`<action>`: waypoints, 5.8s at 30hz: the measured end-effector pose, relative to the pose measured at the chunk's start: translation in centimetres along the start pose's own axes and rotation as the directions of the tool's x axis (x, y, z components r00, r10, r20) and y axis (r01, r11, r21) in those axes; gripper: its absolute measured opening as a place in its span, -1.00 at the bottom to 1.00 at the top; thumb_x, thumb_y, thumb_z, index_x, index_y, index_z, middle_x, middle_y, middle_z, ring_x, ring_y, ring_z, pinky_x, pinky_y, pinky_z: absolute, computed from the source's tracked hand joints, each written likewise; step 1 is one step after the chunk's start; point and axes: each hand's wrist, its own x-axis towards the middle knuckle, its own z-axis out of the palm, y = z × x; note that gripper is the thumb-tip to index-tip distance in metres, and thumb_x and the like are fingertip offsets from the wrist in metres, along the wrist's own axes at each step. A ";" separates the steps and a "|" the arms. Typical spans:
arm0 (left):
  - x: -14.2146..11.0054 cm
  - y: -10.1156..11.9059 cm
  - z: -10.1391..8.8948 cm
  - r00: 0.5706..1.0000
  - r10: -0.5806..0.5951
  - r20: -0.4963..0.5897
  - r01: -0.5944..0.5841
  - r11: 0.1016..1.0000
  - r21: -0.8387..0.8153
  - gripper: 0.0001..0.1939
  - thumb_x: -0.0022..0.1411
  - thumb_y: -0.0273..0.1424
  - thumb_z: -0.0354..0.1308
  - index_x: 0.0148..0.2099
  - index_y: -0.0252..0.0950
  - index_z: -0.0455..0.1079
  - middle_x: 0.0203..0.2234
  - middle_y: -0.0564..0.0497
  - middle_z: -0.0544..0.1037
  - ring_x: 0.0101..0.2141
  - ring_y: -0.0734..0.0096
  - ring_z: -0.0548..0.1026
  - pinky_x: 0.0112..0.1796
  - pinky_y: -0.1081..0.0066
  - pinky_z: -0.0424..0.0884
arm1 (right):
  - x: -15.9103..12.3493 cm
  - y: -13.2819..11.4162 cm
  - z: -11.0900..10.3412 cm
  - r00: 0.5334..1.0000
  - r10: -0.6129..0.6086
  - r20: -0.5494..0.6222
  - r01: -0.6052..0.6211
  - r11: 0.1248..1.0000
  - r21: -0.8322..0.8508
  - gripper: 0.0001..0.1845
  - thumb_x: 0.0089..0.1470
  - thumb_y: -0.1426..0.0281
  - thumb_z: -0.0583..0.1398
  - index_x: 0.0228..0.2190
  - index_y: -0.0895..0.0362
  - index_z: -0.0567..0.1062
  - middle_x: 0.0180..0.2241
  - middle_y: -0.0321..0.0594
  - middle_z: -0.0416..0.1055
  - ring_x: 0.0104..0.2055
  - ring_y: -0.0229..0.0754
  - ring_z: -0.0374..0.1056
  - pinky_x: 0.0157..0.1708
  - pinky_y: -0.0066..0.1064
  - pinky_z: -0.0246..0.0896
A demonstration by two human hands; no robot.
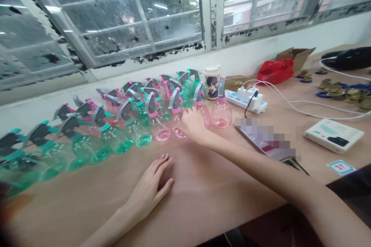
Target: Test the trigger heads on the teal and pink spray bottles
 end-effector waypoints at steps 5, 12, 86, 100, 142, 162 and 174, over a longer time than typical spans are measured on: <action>1.1 0.5 0.5 0.996 0.049 0.068 -0.053 0.997 0.060 -0.50 0.36 -0.25 -0.02 0.27 -0.34 0.19 0.26 -0.25 0.25 0.29 0.02 0.14 0.22 -0.08 0.16 | 0.6 -0.6 0.2 0.999 0.032 -0.013 -0.033 0.999 -0.032 -0.29 0.10 0.14 0.25 0.05 0.49 0.35 -0.15 0.29 0.47 -0.03 0.24 0.29 -0.09 -0.06 0.18; 2.2 1.0 0.7 0.995 0.063 0.083 -0.070 0.994 0.084 -0.52 0.36 -0.26 -0.01 0.24 -0.34 0.25 0.28 -0.25 0.21 0.29 -0.04 0.13 0.20 -0.11 0.18 | -2.8 2.1 -1.8 0.980 -0.029 -0.197 0.051 0.993 0.110 -0.63 0.21 0.21 0.14 -0.09 0.22 0.49 -0.13 0.03 0.48 -0.02 0.07 0.34 -0.05 -0.15 0.21; 0.9 -0.3 -8.5 0.891 -0.308 -0.335 -0.024 0.703 -0.710 -0.99 0.03 -0.42 0.06 -0.42 -0.23 0.30 -0.53 0.09 0.38 -0.50 0.42 0.33 -0.42 0.40 0.28 | -9.2 -1.9 4.0 0.895 -0.415 0.164 0.319 0.852 0.415 -0.50 0.20 0.14 0.15 0.09 0.12 0.42 0.14 -0.01 0.37 0.20 0.06 0.27 0.16 0.02 0.20; 3.2 -0.9 -7.6 0.881 -0.357 -0.311 0.027 0.695 -0.719 -0.74 0.06 -0.35 0.12 -0.15 -0.17 0.44 -0.36 0.05 0.53 -0.30 0.26 0.51 -0.26 0.30 0.46 | -9.2 -2.3 3.6 0.905 -0.378 0.196 0.262 0.857 0.444 -0.48 0.20 0.13 0.15 0.12 0.11 0.40 0.16 -0.02 0.35 0.22 0.04 0.23 0.19 0.03 0.15; 4.0 -1.2 -7.5 0.917 -0.265 -0.297 -0.033 0.692 -0.721 -0.88 0.04 -0.38 0.09 -0.44 -0.21 0.17 -0.54 0.12 0.30 -0.50 0.42 0.31 -0.45 0.39 0.25 | -10.0 -1.8 3.4 0.922 -0.294 0.251 0.244 0.946 0.214 -0.34 0.21 0.04 0.09 0.13 0.27 0.39 0.23 0.12 0.20 0.26 0.14 0.15 0.19 0.05 0.14; 3.8 -1.0 -7.5 0.915 -0.292 -0.277 0.007 0.700 -0.714 -0.90 0.09 -0.34 0.08 -0.40 -0.20 0.22 -0.59 0.14 0.32 -0.54 0.41 0.31 -0.46 0.38 0.22 | -9.6 -1.5 2.9 0.891 -0.355 0.284 0.287 0.924 0.254 -0.42 0.26 0.11 0.06 0.16 0.20 0.35 0.22 0.01 0.25 0.30 0.06 0.09 0.24 0.02 0.07; 3.9 -1.1 -7.4 0.905 -0.309 -0.293 -0.005 0.682 -0.732 -0.90 0.09 -0.34 0.15 -0.30 -0.19 0.34 -0.53 0.10 0.43 -0.49 0.36 0.39 -0.41 0.34 0.33 | -9.7 -1.5 3.0 0.905 -0.344 0.250 0.266 0.916 0.300 -0.45 0.25 0.11 0.07 0.16 0.14 0.35 0.21 0.00 0.27 0.29 0.07 0.10 0.23 0.05 0.07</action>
